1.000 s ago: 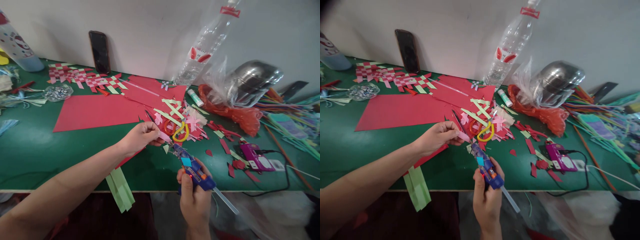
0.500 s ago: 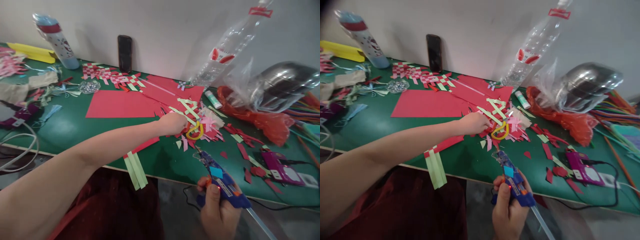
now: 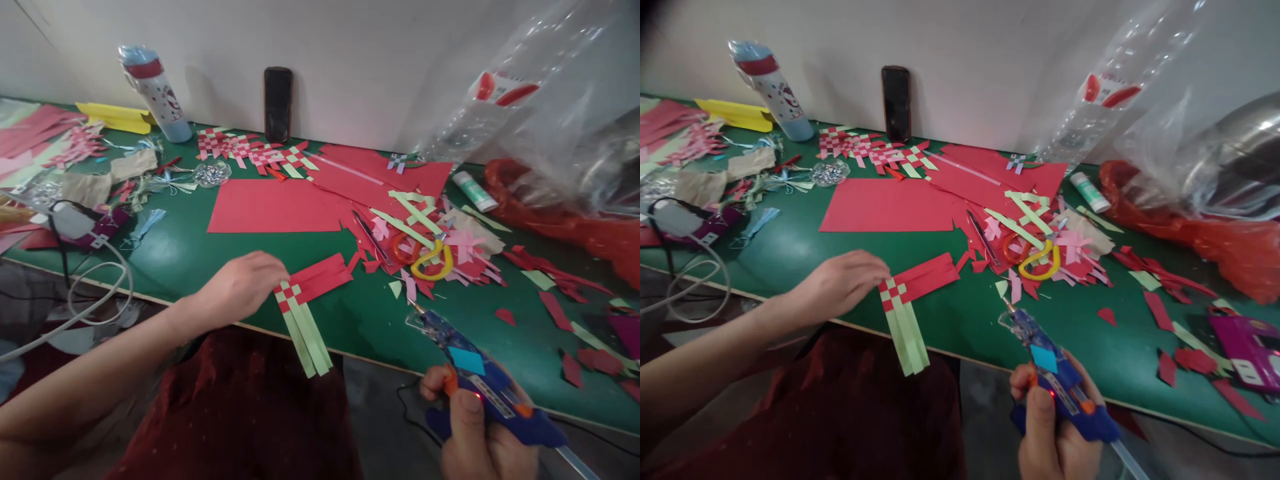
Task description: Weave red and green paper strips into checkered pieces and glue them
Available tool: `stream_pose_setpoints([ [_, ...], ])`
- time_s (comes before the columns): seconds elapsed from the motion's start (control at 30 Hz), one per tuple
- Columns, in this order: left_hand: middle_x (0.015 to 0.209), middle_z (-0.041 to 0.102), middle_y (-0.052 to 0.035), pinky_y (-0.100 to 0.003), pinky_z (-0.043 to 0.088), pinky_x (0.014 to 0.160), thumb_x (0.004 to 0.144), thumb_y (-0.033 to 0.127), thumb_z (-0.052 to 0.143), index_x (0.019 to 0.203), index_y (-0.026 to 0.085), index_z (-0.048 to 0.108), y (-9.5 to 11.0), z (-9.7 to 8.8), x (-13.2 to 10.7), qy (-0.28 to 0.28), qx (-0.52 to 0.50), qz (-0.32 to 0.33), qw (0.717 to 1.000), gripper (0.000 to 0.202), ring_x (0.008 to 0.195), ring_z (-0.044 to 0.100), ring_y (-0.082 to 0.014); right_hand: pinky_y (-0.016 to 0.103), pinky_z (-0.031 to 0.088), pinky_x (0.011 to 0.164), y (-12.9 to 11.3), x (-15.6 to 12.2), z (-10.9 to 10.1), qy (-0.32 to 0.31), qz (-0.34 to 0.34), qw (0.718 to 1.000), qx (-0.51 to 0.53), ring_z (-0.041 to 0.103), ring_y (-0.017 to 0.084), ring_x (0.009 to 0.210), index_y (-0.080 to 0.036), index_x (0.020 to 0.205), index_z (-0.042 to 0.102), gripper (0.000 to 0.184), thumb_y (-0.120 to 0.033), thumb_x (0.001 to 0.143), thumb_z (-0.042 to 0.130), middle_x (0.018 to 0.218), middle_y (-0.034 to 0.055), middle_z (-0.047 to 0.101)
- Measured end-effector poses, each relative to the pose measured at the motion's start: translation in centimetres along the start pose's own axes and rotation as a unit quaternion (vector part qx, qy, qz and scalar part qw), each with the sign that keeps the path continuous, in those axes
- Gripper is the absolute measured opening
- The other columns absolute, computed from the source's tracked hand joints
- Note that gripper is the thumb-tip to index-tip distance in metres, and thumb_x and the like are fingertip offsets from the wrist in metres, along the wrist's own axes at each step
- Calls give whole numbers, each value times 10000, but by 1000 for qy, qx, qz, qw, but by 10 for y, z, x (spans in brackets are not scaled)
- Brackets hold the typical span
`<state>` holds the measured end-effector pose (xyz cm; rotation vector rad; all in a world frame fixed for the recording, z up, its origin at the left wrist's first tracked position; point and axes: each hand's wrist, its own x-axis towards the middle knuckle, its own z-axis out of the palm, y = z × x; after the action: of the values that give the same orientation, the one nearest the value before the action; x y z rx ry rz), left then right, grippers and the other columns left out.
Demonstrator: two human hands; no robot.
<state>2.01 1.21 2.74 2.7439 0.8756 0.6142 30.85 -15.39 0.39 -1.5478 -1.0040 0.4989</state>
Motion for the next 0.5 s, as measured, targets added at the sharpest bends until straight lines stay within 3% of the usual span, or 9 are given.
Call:
stream_pose_setpoints([
  [0.13, 1351, 594, -88, -444, 361, 1151, 963, 103, 435, 1279, 134, 550, 13, 11, -39, -43, 20, 81, 996, 338, 1329, 474, -233, 344, 457, 633, -10, -2, 15, -28, 4, 1000, 9, 558, 174, 656, -187, 1080, 550, 276, -410, 918, 564, 745, 20, 597],
  [0.27, 1452, 515, -66, -470, 281, 1190, 988, 191, 452, 1365, 160, 488, 10, 15, -45, -70, 41, 78, 994, 380, 1414, 373, -241, 329, 462, 608, -16, -7, 22, -58, -5, 998, 16, 558, 172, 657, -181, 1107, 543, 284, -396, 921, 560, 741, 22, 595],
  [0.4, 1537, 405, -48, -453, 190, 1217, 996, 420, 467, 1434, 214, 422, -1, 17, -44, -118, 67, 81, 987, 486, 1461, 290, -228, 319, 461, 607, -19, -12, 23, -48, 21, 999, -6, 560, 174, 683, -182, 1126, 546, 298, -405, 929, 547, 764, 30, 604],
  [0.5, 1535, 409, -47, -431, 115, 1232, 968, 574, 432, 1451, 224, 400, -4, 17, -44, -132, 75, 96, 984, 597, 1466, 279, -216, 316, 469, 603, -18, -14, 22, -56, 26, 998, -14, 560, 167, 674, -193, 1130, 547, 291, -406, 932, 544, 775, 28, 606],
])
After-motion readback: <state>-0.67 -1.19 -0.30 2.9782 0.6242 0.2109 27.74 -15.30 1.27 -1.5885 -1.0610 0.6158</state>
